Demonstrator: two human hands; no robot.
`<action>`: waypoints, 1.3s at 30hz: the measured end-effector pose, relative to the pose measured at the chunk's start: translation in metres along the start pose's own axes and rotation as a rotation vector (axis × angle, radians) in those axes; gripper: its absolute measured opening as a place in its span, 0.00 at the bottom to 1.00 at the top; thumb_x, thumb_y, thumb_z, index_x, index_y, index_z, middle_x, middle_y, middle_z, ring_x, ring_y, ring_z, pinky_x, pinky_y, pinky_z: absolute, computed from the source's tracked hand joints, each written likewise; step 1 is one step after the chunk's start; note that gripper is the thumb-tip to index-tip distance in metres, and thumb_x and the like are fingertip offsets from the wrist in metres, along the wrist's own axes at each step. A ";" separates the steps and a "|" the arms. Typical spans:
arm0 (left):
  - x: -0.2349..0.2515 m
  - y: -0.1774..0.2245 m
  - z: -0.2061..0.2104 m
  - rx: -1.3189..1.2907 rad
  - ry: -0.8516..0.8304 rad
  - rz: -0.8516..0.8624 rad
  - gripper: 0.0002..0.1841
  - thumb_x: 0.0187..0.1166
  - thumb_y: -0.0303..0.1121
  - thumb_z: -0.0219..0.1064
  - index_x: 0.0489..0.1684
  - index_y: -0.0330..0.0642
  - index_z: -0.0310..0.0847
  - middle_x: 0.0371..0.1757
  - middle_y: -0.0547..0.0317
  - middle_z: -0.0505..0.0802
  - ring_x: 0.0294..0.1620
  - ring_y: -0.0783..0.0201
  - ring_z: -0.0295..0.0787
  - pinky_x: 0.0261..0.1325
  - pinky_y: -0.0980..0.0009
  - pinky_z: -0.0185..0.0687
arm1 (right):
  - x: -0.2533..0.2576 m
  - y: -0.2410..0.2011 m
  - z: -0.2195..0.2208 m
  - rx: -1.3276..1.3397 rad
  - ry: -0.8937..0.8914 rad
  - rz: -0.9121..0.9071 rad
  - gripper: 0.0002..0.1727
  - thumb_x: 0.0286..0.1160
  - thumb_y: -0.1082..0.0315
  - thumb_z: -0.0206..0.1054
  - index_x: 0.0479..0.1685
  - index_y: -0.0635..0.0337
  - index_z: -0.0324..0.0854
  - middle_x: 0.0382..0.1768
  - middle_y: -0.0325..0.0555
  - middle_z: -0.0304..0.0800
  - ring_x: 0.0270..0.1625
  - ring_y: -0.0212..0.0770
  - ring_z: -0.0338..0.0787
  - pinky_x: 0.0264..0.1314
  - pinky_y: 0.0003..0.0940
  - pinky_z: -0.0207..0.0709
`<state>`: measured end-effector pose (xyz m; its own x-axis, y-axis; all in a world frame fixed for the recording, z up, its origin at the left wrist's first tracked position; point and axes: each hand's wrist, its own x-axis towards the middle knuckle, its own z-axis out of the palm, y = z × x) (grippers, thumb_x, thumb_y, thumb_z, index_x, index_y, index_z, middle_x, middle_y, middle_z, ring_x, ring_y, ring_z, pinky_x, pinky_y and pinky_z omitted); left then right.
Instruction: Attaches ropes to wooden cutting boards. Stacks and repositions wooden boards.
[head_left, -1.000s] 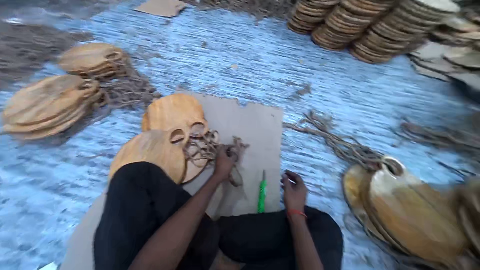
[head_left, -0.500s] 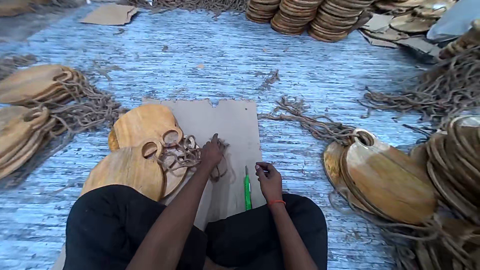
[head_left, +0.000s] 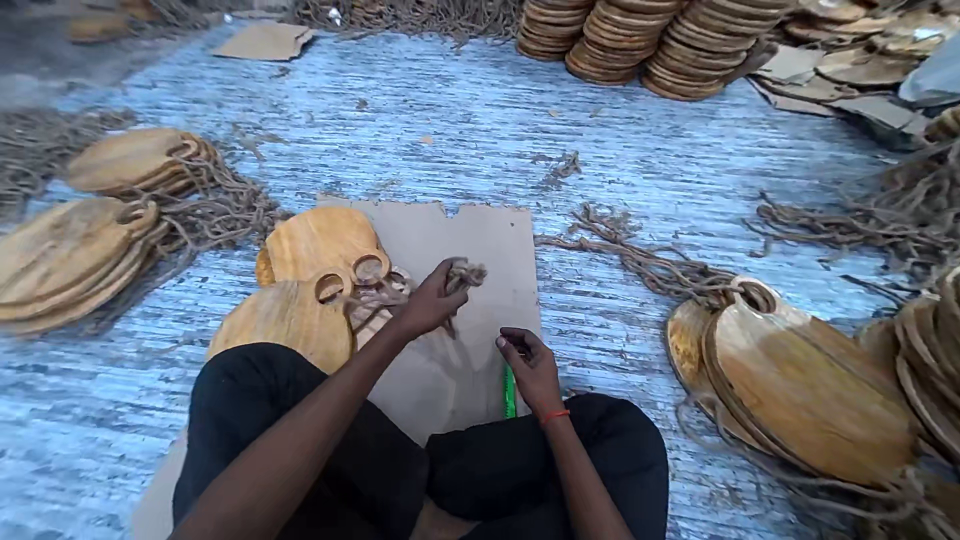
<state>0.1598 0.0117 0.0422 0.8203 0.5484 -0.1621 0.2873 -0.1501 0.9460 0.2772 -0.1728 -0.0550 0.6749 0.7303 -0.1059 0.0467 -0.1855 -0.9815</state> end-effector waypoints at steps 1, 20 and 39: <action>0.004 0.009 -0.012 0.024 0.020 0.086 0.33 0.81 0.26 0.64 0.88 0.38 0.59 0.61 0.39 0.88 0.51 0.55 0.89 0.56 0.56 0.86 | -0.001 -0.006 0.009 0.020 -0.051 -0.011 0.20 0.74 0.65 0.74 0.62 0.65 0.84 0.53 0.50 0.93 0.52 0.39 0.94 0.55 0.36 0.89; -0.043 0.269 -0.167 0.019 0.626 0.778 0.22 0.77 0.20 0.69 0.69 0.30 0.72 0.52 0.54 0.89 0.41 0.73 0.85 0.44 0.75 0.83 | -0.005 -0.169 0.192 0.010 -0.246 -0.010 0.72 0.58 0.47 0.86 0.97 0.60 0.32 0.89 0.70 0.55 0.85 0.64 0.68 0.83 0.59 0.68; -0.108 0.331 -0.098 -0.328 0.428 0.978 0.14 0.79 0.21 0.69 0.57 0.36 0.73 0.35 0.58 0.84 0.16 0.74 0.69 0.14 0.80 0.67 | -0.022 -0.215 0.135 -0.542 -0.026 -0.153 0.73 0.44 0.42 0.90 0.95 0.55 0.44 0.69 0.63 0.82 0.65 0.62 0.86 0.63 0.63 0.80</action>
<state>0.1179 -0.0168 0.4008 0.3659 0.5604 0.7430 -0.5850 -0.4824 0.6520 0.1528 -0.0604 0.1367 0.6127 0.7901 0.0202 0.5184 -0.3825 -0.7648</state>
